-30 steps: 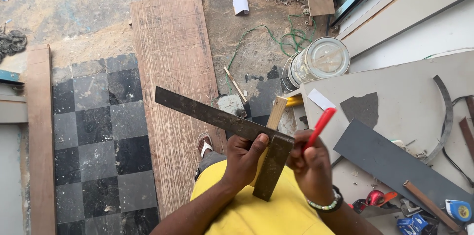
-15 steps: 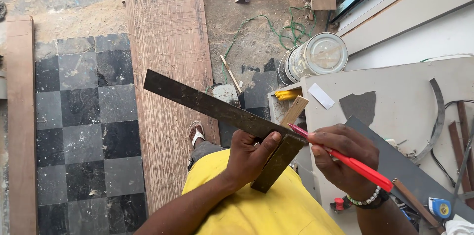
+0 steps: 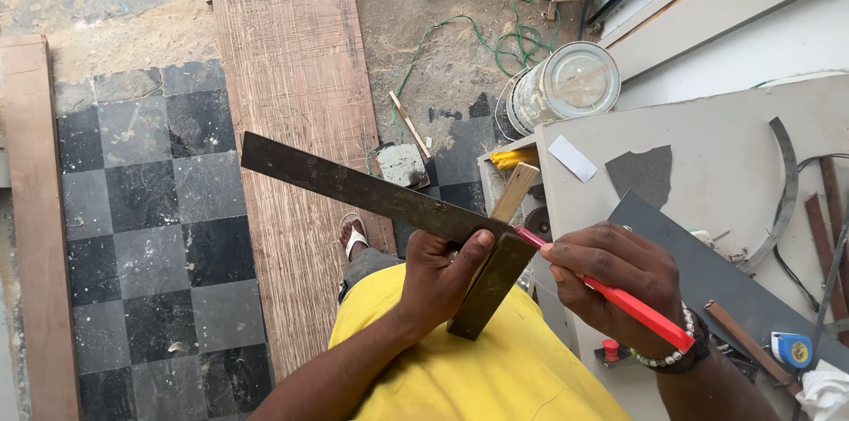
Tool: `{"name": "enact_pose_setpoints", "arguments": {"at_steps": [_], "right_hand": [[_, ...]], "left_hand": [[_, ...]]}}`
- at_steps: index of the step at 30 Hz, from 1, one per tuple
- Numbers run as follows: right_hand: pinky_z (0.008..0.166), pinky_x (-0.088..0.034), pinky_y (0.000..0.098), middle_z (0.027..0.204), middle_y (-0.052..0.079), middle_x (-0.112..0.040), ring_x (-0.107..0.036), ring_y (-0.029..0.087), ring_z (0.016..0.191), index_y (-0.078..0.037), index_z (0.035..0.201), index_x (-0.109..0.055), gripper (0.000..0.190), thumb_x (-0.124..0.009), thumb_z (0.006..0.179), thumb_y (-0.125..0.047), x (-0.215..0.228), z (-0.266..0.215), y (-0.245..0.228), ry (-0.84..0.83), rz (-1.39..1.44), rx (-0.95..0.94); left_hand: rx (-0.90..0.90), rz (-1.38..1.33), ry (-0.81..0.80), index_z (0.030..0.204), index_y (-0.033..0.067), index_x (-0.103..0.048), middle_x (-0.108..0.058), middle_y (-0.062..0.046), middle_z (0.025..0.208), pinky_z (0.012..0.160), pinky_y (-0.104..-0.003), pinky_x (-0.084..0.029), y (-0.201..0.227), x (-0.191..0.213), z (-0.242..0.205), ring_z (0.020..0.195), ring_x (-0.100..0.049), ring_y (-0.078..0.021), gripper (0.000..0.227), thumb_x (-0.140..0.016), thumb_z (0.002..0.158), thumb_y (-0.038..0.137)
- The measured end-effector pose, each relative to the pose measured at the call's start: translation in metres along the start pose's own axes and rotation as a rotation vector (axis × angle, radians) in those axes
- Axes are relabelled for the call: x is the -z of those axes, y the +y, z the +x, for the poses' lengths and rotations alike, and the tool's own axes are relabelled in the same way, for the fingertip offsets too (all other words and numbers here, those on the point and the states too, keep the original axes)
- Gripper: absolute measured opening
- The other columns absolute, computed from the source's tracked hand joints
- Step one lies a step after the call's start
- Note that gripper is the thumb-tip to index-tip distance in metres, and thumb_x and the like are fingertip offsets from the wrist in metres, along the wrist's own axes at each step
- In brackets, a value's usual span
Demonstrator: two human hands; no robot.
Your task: The person washes their feet with water from a bottle, then uses a pencil and a square ruler to mark a wooden strip. They measure the strip with a tape measure, mark it again, and then carry the strip through the workspace to mark a cabinet surface.
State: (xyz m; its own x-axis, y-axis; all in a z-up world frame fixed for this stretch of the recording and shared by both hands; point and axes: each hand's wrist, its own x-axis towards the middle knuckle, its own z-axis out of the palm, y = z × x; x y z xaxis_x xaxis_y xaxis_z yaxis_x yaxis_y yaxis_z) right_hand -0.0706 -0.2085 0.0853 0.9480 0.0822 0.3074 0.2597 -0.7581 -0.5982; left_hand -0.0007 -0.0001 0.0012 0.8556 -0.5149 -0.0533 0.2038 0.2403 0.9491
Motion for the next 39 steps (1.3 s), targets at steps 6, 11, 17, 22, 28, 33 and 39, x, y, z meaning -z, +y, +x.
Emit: {"name": "enact_pose_setpoints", "arguments": {"at_steps": [6, 11, 17, 22, 28, 33, 39], "right_hand": [[0.073, -0.059, 0.0320, 0.099, 0.007, -0.074, -0.074, 0.020, 0.085, -0.009, 0.111, -0.069, 0.027, -0.076, 0.085, -0.005, 0.002, 0.013, -0.007, 0.020, 0.056, 0.068], [0.075, -0.059, 0.0325, 0.098, 0.006, -0.074, -0.074, 0.021, 0.086, -0.008, 0.111, -0.070, 0.027, -0.078, 0.085, -0.008, 0.002, 0.013, -0.006, -0.023, 0.055, 0.083], [0.070, -0.061, 0.0285, 0.096, 0.009, -0.073, -0.073, 0.014, 0.083, -0.008, 0.110, -0.067, 0.011, -0.064, 0.100, -0.011, -0.002, -0.030, 0.024, 0.198, 0.138, -0.099], [0.092, -0.061, 0.0339, 0.111, 0.011, -0.074, -0.074, 0.015, 0.100, -0.001, 0.129, -0.059, 0.040, -0.060, 0.107, -0.035, -0.063, -0.040, 0.022, 0.305, 0.685, -0.354], [0.081, -0.053, 0.0266, 0.101, 0.005, -0.069, -0.062, 0.009, 0.091, -0.001, 0.122, -0.064, 0.040, -0.073, 0.097, -0.030, -0.119, -0.057, 0.025, 0.209, 0.788, -0.547], [0.083, -0.052, 0.0269, 0.104, 0.004, -0.069, -0.061, 0.009, 0.094, 0.000, 0.122, -0.065, 0.037, -0.076, 0.098, -0.027, -0.117, -0.059, 0.042, 0.284, 0.965, -0.580], [0.084, -0.056, 0.0320, 0.103, 0.005, -0.069, -0.068, 0.015, 0.093, -0.003, 0.126, -0.060, 0.036, -0.073, 0.102, -0.027, -0.094, -0.073, 0.077, 0.544, 1.311, -0.623]], "left_hand": [[0.009, -0.026, -0.024, 0.098, 0.0009, -0.074, -0.070, 0.001, 0.077, 0.059, -0.024, -0.048, 0.000, -0.004, 0.001, 0.069, -0.061, -0.0038, 0.027, -0.066, 0.106, 0.025], [0.001, 0.028, -0.015, 0.098, 0.0018, -0.074, -0.071, 0.001, 0.077, 0.058, -0.024, -0.049, -0.003, -0.005, 0.001, 0.069, -0.063, -0.0040, 0.027, -0.066, 0.105, 0.027], [0.010, -0.045, 0.055, 0.099, 0.0003, -0.074, -0.073, 0.000, 0.084, 0.067, -0.025, -0.051, -0.015, 0.001, -0.002, 0.076, -0.062, -0.0046, 0.027, -0.067, 0.105, 0.026], [0.012, -0.140, 0.056, 0.102, -0.0014, -0.075, -0.074, -0.001, 0.090, 0.072, -0.024, -0.051, -0.042, 0.007, 0.006, 0.081, -0.062, -0.0050, 0.027, -0.068, 0.105, 0.025], [0.052, -0.135, 0.068, 0.103, -0.0019, -0.075, -0.075, -0.003, 0.092, 0.075, -0.026, -0.054, -0.032, 0.004, 0.009, 0.083, -0.066, -0.0071, 0.024, -0.071, 0.102, 0.022], [0.113, -0.165, -0.041, 0.110, -0.0013, -0.072, -0.075, -0.004, 0.099, 0.081, -0.028, -0.058, -0.048, 0.011, 0.016, 0.090, -0.069, -0.0093, 0.022, -0.075, 0.097, 0.017], [0.358, -0.739, -0.056, 0.124, -0.0002, -0.066, -0.065, -0.001, 0.085, 0.064, -0.028, -0.051, -0.060, 0.027, 0.021, 0.074, -0.061, -0.0106, 0.032, -0.064, 0.107, 0.027]]}}
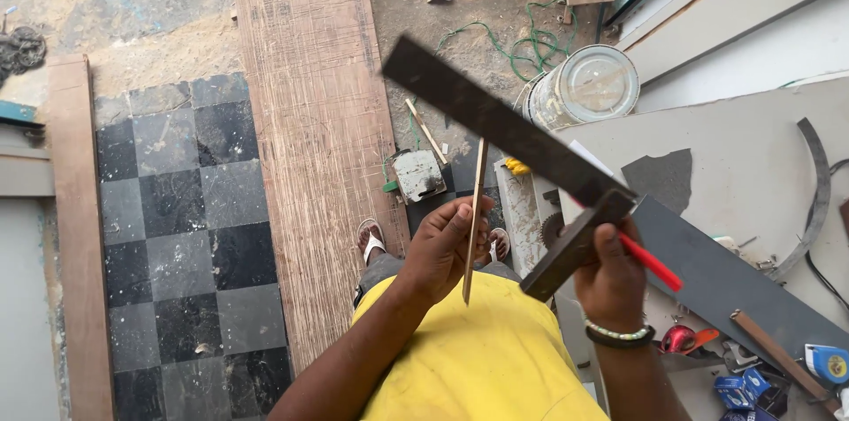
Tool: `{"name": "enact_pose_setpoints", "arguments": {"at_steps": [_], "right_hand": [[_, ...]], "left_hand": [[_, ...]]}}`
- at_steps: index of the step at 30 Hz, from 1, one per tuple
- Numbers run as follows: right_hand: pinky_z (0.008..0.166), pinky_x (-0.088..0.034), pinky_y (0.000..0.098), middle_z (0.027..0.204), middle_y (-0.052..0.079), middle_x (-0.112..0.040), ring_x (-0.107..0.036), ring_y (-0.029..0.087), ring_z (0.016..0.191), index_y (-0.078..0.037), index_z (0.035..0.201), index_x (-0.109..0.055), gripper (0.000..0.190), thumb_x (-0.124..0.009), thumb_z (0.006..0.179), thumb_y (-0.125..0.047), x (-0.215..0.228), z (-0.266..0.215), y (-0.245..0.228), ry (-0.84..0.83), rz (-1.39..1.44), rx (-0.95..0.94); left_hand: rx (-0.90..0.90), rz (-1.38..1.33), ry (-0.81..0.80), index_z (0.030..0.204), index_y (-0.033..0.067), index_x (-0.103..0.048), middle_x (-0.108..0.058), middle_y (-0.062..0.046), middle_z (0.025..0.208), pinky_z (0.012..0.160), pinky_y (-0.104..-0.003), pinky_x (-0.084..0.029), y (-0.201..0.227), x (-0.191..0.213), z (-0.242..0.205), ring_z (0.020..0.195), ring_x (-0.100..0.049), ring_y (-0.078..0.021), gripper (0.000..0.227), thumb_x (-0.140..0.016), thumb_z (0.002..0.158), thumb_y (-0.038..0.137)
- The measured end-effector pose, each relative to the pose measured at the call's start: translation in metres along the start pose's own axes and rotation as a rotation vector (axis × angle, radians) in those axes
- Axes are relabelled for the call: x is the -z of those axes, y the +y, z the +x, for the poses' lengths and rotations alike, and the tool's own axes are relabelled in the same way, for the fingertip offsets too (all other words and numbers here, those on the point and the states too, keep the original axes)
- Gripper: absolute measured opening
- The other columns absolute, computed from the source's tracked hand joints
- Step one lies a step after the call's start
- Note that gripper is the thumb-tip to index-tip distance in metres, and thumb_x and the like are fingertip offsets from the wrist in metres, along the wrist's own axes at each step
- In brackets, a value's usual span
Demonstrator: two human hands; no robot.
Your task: The person washes their feet with water from a bottle, then uses a pencil and a square ruler to mark a wooden strip. They measure the strip with a tape measure, mark it again, and then carry the strip through the workspace to mark a cabinet surface.
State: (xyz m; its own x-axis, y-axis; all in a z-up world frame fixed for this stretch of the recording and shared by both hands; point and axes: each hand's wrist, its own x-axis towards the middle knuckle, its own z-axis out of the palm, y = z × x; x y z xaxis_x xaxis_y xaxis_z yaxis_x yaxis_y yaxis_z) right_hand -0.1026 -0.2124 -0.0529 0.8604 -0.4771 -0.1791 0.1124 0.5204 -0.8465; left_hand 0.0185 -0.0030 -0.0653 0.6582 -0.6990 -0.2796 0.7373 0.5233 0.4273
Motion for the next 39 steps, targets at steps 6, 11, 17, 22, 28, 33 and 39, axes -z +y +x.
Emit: {"name": "enact_pose_setpoints", "arguments": {"at_steps": [6, 11, 17, 22, 28, 33, 39], "right_hand": [[0.088, -0.057, 0.0307, 0.107, 0.002, -0.069, -0.068, 0.014, 0.096, -0.007, 0.129, -0.061, 0.036, -0.076, 0.104, -0.028, 0.020, 0.005, -0.018, 0.109, 0.007, 0.112], [0.094, -0.056, 0.0282, 0.109, 0.000, -0.069, -0.068, 0.011, 0.099, -0.008, 0.130, -0.062, 0.039, -0.079, 0.101, -0.029, 0.036, 0.001, -0.013, 0.176, 0.034, 0.117], [0.093, -0.055, 0.0272, 0.109, -0.001, -0.069, -0.067, 0.011, 0.099, -0.007, 0.128, -0.062, 0.036, -0.077, 0.102, -0.028, 0.028, -0.003, -0.010, 0.186, 0.038, 0.097], [0.091, -0.056, 0.0290, 0.108, 0.001, -0.069, -0.067, 0.012, 0.097, -0.005, 0.127, -0.062, 0.032, -0.074, 0.105, -0.025, 0.025, -0.003, -0.001, 0.142, 0.058, 0.064], [0.088, -0.056, 0.0293, 0.108, 0.003, -0.069, -0.067, 0.012, 0.096, -0.004, 0.127, -0.061, 0.034, -0.072, 0.102, -0.024, 0.000, -0.011, 0.009, 0.061, 0.019, -0.032], [0.084, -0.053, 0.0282, 0.107, 0.005, -0.069, -0.064, 0.012, 0.095, 0.000, 0.127, -0.062, 0.036, -0.073, 0.101, -0.021, -0.017, -0.015, 0.023, -0.044, -0.044, -0.111], [0.088, -0.053, 0.0262, 0.107, 0.003, -0.069, -0.063, 0.009, 0.097, 0.001, 0.125, -0.066, 0.037, -0.074, 0.097, -0.023, -0.039, -0.016, 0.026, -0.170, -0.285, -0.120]], "left_hand": [[0.101, -0.161, 0.012, 0.133, -0.0005, -0.061, -0.063, -0.003, 0.097, 0.070, -0.027, -0.050, 0.006, 0.007, 0.000, 0.082, -0.059, -0.0107, 0.037, -0.061, 0.109, 0.027], [0.100, 0.259, 0.085, 0.137, 0.0042, -0.058, -0.068, -0.003, 0.112, 0.087, -0.029, -0.058, -0.003, 0.015, -0.013, 0.092, -0.064, -0.0102, 0.044, -0.066, 0.093, 0.007], [0.319, 0.867, 0.021, 0.122, -0.0016, -0.067, -0.066, 0.001, 0.090, 0.072, -0.026, -0.053, 0.008, 0.008, -0.061, 0.078, -0.058, -0.0056, 0.031, -0.072, 0.098, 0.017], [0.192, 0.932, 0.129, 0.124, 0.0013, -0.069, -0.063, 0.003, 0.084, 0.068, -0.024, -0.049, 0.012, 0.006, -0.060, 0.074, -0.054, -0.0048, 0.030, -0.068, 0.099, 0.018], [-0.156, 0.777, 0.089, 0.135, 0.0034, -0.063, -0.053, 0.002, 0.096, 0.072, -0.024, -0.047, -0.002, 0.008, -0.030, 0.080, -0.052, -0.0056, 0.036, -0.060, 0.107, 0.025], [-0.227, 0.633, -0.068, 0.130, 0.0033, -0.058, -0.061, 0.000, 0.108, 0.083, -0.025, -0.050, -0.017, 0.012, -0.012, 0.094, -0.056, -0.0058, 0.034, -0.067, 0.104, 0.024], [-0.147, 0.476, -0.100, 0.132, 0.0029, -0.054, -0.061, -0.002, 0.141, 0.094, -0.030, -0.056, 0.004, -0.011, -0.009, 0.114, -0.062, -0.0083, 0.043, -0.072, 0.097, 0.022]]}}
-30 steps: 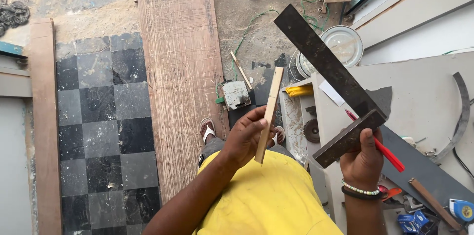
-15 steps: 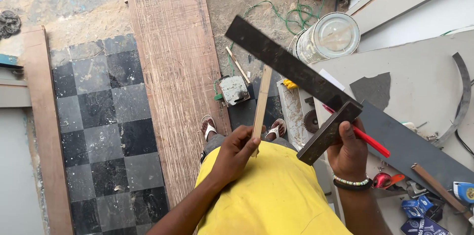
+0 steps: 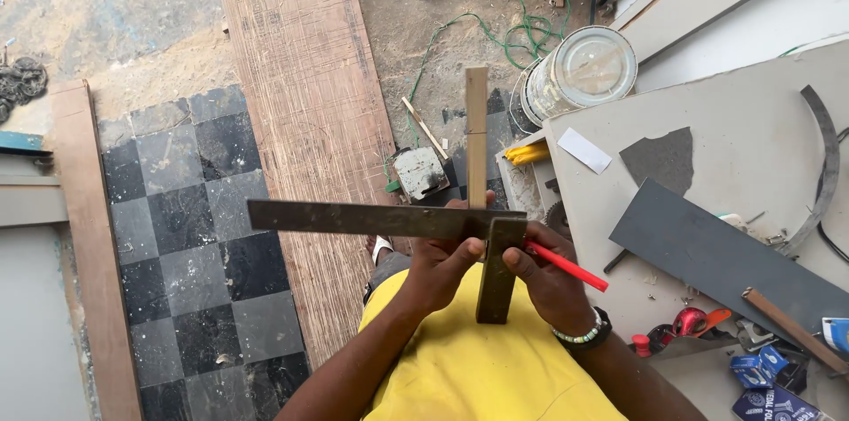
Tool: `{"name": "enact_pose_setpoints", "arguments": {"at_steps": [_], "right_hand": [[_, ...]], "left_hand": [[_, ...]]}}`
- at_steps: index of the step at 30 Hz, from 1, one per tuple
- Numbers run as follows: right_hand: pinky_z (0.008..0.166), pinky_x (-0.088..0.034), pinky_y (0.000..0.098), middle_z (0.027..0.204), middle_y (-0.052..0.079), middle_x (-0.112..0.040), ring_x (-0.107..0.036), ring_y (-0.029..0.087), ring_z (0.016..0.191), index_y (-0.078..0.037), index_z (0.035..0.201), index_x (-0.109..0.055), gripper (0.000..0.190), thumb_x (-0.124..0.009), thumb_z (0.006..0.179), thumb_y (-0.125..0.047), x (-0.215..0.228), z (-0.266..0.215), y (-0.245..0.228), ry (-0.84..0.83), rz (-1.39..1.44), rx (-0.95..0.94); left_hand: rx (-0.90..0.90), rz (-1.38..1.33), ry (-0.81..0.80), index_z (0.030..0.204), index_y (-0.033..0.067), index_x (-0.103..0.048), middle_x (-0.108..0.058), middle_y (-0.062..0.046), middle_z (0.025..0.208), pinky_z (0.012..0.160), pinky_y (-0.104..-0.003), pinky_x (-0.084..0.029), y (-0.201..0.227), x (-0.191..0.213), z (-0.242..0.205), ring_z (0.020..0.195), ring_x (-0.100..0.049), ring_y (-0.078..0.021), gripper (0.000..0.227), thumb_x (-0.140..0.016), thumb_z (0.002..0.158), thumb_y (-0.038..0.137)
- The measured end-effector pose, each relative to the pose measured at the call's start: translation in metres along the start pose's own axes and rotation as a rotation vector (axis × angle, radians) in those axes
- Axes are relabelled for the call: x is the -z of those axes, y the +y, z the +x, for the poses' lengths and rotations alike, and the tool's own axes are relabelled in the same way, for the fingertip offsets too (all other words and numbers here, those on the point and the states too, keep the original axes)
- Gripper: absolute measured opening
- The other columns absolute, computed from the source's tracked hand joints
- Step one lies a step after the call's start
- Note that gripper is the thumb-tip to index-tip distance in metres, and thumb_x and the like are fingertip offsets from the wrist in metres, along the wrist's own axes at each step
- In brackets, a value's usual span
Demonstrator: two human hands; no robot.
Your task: The person washes their feet with water from a bottle, then uses a pencil and a square ruler to mark a wooden strip. They measure the strip with a tape measure, mark it again, and then carry the strip through the workspace to mark a cabinet surface.
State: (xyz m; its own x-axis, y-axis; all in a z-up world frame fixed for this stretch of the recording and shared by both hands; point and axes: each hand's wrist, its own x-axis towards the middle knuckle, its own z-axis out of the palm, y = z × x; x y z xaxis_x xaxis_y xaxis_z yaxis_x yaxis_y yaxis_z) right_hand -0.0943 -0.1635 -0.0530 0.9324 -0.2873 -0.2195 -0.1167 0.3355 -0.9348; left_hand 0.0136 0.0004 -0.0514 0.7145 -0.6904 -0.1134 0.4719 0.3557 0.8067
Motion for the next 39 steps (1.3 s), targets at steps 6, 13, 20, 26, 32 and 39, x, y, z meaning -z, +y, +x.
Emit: {"name": "enact_pose_setpoints", "arguments": {"at_steps": [6, 13, 20, 26, 32, 39], "right_hand": [[0.082, -0.052, 0.0270, 0.101, 0.005, -0.072, -0.062, 0.009, 0.091, 0.000, 0.121, -0.069, 0.033, -0.073, 0.096, -0.021, -0.008, 0.001, 0.002, -0.034, -0.084, -0.058], [0.084, -0.053, 0.0270, 0.102, 0.004, -0.072, -0.063, 0.010, 0.092, 0.001, 0.120, -0.069, 0.032, -0.074, 0.096, -0.019, -0.010, 0.001, 0.003, -0.042, -0.037, -0.006], [0.083, -0.053, 0.0263, 0.102, 0.004, -0.071, -0.063, 0.009, 0.092, 0.001, 0.120, -0.069, 0.033, -0.075, 0.096, -0.020, -0.011, -0.004, 0.007, -0.029, -0.005, -0.004], [0.080, -0.052, 0.0270, 0.101, 0.005, -0.071, -0.061, 0.009, 0.089, 0.002, 0.123, -0.069, 0.035, -0.076, 0.097, -0.020, -0.009, -0.010, 0.017, 0.001, 0.049, 0.024], [0.085, -0.057, 0.0331, 0.105, 0.009, -0.072, -0.069, 0.017, 0.094, 0.002, 0.125, -0.061, 0.037, -0.071, 0.100, -0.024, -0.018, 0.000, -0.024, 0.027, 0.295, 0.048], [0.085, -0.055, 0.0334, 0.105, 0.007, -0.068, -0.068, 0.017, 0.093, -0.001, 0.131, -0.059, 0.038, -0.069, 0.106, -0.027, 0.027, 0.012, -0.003, 0.237, 0.423, 0.135]], "left_hand": [[-0.017, 0.104, 0.089, 0.143, 0.0028, -0.051, -0.060, -0.004, 0.136, 0.102, -0.030, -0.052, -0.001, 0.008, -0.002, 0.115, -0.060, -0.0105, 0.054, -0.072, 0.094, 0.017], [-0.067, -0.022, 0.169, 0.138, -0.0039, -0.055, -0.066, -0.011, 0.125, 0.105, -0.035, -0.053, -0.014, 0.017, -0.007, 0.116, -0.064, -0.0173, 0.052, -0.079, 0.095, 0.015], [-0.090, 0.037, 0.191, 0.133, -0.0053, -0.063, -0.069, -0.010, 0.122, 0.095, -0.032, -0.058, 0.000, 0.006, -0.008, 0.109, -0.068, -0.0161, 0.050, -0.081, 0.092, 0.016], [-0.125, 0.092, 0.188, 0.120, -0.0076, -0.071, -0.074, -0.010, 0.105, 0.087, -0.032, -0.061, -0.013, 0.013, -0.012, 0.097, -0.070, -0.0155, 0.035, -0.083, 0.094, 0.014], [0.081, -0.127, 0.105, 0.110, -0.0009, -0.066, -0.071, -0.008, 0.104, 0.090, -0.032, -0.060, -0.037, 0.027, -0.014, 0.099, -0.069, -0.0150, 0.025, -0.081, 0.092, 0.006], [-0.064, -0.225, 0.181, 0.110, 0.0083, -0.062, -0.067, -0.007, 0.111, 0.089, -0.028, -0.057, -0.006, 0.016, -0.003, 0.109, -0.068, -0.0133, 0.029, -0.079, 0.089, -0.003]]}}
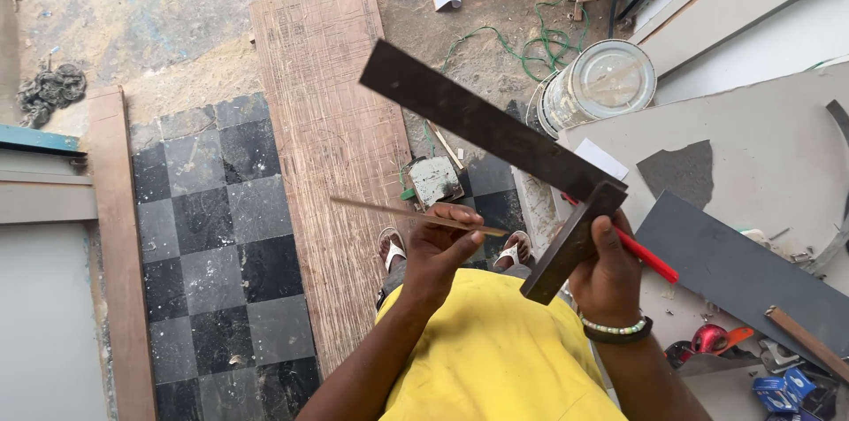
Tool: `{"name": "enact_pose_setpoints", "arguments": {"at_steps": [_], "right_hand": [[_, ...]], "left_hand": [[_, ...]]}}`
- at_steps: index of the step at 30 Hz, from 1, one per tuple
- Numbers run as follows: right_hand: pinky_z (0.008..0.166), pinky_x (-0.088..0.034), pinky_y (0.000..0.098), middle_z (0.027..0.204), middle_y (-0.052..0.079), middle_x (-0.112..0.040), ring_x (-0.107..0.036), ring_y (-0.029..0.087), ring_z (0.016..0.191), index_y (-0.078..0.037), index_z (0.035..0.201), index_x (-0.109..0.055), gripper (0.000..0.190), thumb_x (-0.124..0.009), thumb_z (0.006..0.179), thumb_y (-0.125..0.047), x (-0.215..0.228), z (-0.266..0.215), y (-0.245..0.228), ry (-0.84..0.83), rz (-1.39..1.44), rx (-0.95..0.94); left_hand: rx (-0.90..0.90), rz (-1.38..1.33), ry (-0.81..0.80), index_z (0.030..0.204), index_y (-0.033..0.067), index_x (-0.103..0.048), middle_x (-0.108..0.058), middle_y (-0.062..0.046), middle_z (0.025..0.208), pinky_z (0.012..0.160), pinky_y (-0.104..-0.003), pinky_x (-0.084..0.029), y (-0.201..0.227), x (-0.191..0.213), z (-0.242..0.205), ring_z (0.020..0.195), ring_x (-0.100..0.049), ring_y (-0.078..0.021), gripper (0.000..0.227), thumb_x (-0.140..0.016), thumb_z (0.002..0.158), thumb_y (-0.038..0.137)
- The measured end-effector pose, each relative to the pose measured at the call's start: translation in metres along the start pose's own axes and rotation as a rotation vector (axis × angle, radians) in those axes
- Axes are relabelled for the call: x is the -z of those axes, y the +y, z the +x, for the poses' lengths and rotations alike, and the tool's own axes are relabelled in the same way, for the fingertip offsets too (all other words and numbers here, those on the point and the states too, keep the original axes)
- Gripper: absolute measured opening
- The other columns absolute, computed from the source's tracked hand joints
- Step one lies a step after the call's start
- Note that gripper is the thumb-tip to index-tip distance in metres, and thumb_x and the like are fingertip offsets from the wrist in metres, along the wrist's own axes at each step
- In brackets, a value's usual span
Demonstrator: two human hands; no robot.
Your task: The person washes their feet with water from a bottle, then uses a pencil and a square ruler to mark a wooden strip. They measure the strip with a tape measure, mark it again, and then carry the strip through the workspace to mark a cabinet surface.
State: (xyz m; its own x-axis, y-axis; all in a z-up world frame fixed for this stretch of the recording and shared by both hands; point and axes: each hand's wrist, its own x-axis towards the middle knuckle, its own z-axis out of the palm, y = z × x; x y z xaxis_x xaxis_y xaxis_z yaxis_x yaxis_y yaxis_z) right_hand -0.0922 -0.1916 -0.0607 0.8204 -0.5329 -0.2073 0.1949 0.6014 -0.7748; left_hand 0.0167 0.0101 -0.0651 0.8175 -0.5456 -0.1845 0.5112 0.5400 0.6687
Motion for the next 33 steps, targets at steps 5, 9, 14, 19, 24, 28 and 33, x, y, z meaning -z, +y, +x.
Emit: {"name": "enact_pose_setpoints", "arguments": {"at_steps": [5, 9, 14, 19, 24, 28, 33], "right_hand": [[0.082, -0.056, 0.0338, 0.103, 0.007, -0.069, -0.068, 0.016, 0.090, -0.004, 0.132, -0.059, 0.037, -0.070, 0.106, -0.028, -0.001, -0.001, 0.009, 0.024, 0.108, -0.108], [0.083, -0.057, 0.0321, 0.105, 0.004, -0.070, -0.069, 0.015, 0.093, -0.006, 0.129, -0.059, 0.038, -0.069, 0.100, -0.029, -0.021, -0.007, 0.014, 0.089, 0.144, -0.214], [0.087, -0.057, 0.0330, 0.105, 0.003, -0.070, -0.068, 0.014, 0.096, -0.006, 0.128, -0.059, 0.037, -0.069, 0.101, -0.029, -0.004, -0.005, 0.020, 0.130, 0.158, -0.274], [0.088, -0.056, 0.0328, 0.106, 0.004, -0.069, -0.068, 0.014, 0.098, -0.005, 0.128, -0.059, 0.038, -0.069, 0.101, -0.030, -0.004, -0.001, 0.015, 0.103, 0.156, -0.266], [0.089, -0.055, 0.0327, 0.108, 0.005, -0.070, -0.068, 0.015, 0.099, -0.005, 0.128, -0.059, 0.038, -0.069, 0.099, -0.029, -0.022, 0.001, 0.003, 0.079, 0.152, -0.268], [0.089, -0.057, 0.0355, 0.104, 0.004, -0.070, -0.069, 0.015, 0.095, -0.005, 0.126, -0.060, 0.039, -0.070, 0.097, -0.029, -0.020, 0.001, -0.001, 0.080, 0.116, -0.251], [0.087, -0.058, 0.0345, 0.104, 0.004, -0.070, -0.069, 0.015, 0.093, -0.004, 0.127, -0.061, 0.040, -0.073, 0.098, -0.028, -0.003, -0.003, -0.001, 0.079, 0.094, -0.223]], "left_hand": [[-0.190, 0.220, -0.021, 0.108, 0.0024, -0.071, -0.069, -0.009, 0.122, 0.091, -0.029, -0.058, -0.034, 0.001, 0.005, 0.106, -0.068, -0.0146, 0.019, -0.074, 0.095, -0.011], [-0.263, 0.694, -0.167, 0.120, 0.0054, -0.073, -0.073, -0.010, 0.132, 0.099, -0.029, -0.060, 0.001, -0.035, -0.006, 0.117, -0.073, -0.0189, 0.028, -0.077, 0.096, -0.007], [0.081, 0.676, -0.333, 0.138, 0.0104, -0.064, -0.056, -0.014, 0.155, 0.115, -0.034, -0.050, 0.026, -0.034, -0.010, 0.141, -0.058, -0.0237, 0.039, -0.060, 0.101, 0.000], [0.063, 0.517, -0.509, 0.141, 0.0029, -0.066, -0.055, -0.017, 0.160, 0.127, -0.039, -0.040, 0.027, -0.011, -0.010, 0.155, -0.048, -0.0266, 0.037, -0.053, 0.107, -0.001], [0.193, 0.253, -0.300, 0.138, 0.0015, -0.061, -0.054, -0.014, 0.156, 0.115, -0.039, -0.046, 0.017, -0.025, -0.019, 0.143, -0.055, -0.0257, 0.044, -0.070, 0.096, 0.009], [0.518, 0.287, -0.003, 0.141, 0.0091, -0.054, -0.064, -0.006, 0.125, 0.095, -0.033, -0.058, 0.021, -0.026, -0.034, 0.110, -0.066, -0.0178, 0.063, -0.079, 0.084, 0.009], [0.699, 0.288, 0.033, 0.131, -0.0019, -0.061, -0.071, -0.007, 0.104, 0.089, -0.027, -0.059, 0.032, -0.017, -0.043, 0.096, -0.069, -0.0121, 0.050, -0.079, 0.087, 0.012]]}}
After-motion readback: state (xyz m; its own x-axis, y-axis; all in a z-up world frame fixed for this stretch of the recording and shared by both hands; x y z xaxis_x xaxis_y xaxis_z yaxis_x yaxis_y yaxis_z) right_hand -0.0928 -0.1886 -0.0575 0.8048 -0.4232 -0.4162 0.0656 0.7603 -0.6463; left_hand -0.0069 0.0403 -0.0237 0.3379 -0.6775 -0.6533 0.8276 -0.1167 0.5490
